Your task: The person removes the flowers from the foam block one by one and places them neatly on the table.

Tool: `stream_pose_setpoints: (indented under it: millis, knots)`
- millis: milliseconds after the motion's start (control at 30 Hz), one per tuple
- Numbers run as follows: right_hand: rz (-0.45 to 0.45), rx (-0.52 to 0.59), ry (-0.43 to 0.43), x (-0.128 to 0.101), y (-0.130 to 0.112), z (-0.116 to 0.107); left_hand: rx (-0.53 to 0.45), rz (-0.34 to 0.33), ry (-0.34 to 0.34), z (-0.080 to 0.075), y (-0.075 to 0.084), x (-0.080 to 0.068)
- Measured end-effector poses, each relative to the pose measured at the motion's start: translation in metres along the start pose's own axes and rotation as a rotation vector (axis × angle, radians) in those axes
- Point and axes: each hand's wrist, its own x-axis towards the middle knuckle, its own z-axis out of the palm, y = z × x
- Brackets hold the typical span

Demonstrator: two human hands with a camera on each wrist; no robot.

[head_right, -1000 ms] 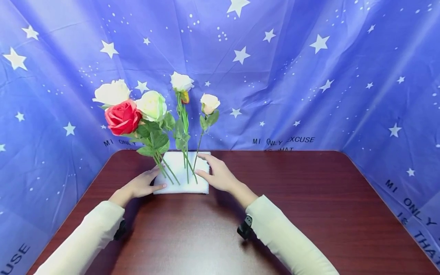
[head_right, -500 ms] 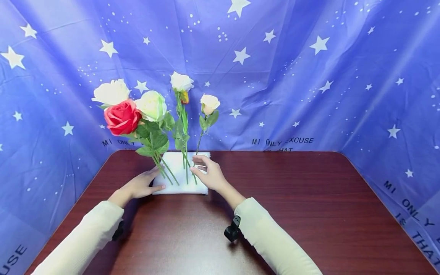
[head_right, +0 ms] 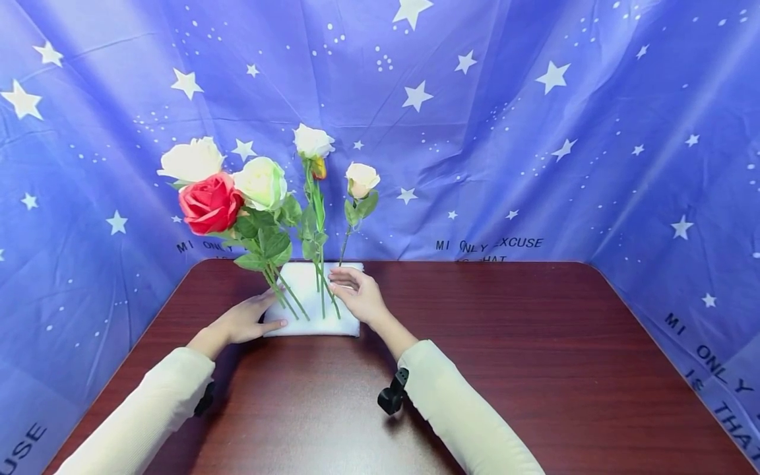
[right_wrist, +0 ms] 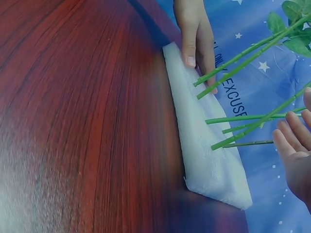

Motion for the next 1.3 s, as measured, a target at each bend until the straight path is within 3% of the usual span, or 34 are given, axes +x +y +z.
stream_pose_setpoints:
  millis: [633, 1300]
  knots:
    - [0.049, 0.046, 0.039, 0.009, -0.005, 0.011, 0.035, 0.004, -0.011, 0.000, 0.001, 0.002]
    - [0.069, 0.018, 0.054, 0.014, -0.008, 0.016, 0.042, 0.023, -0.026, 0.005, 0.001, 0.002]
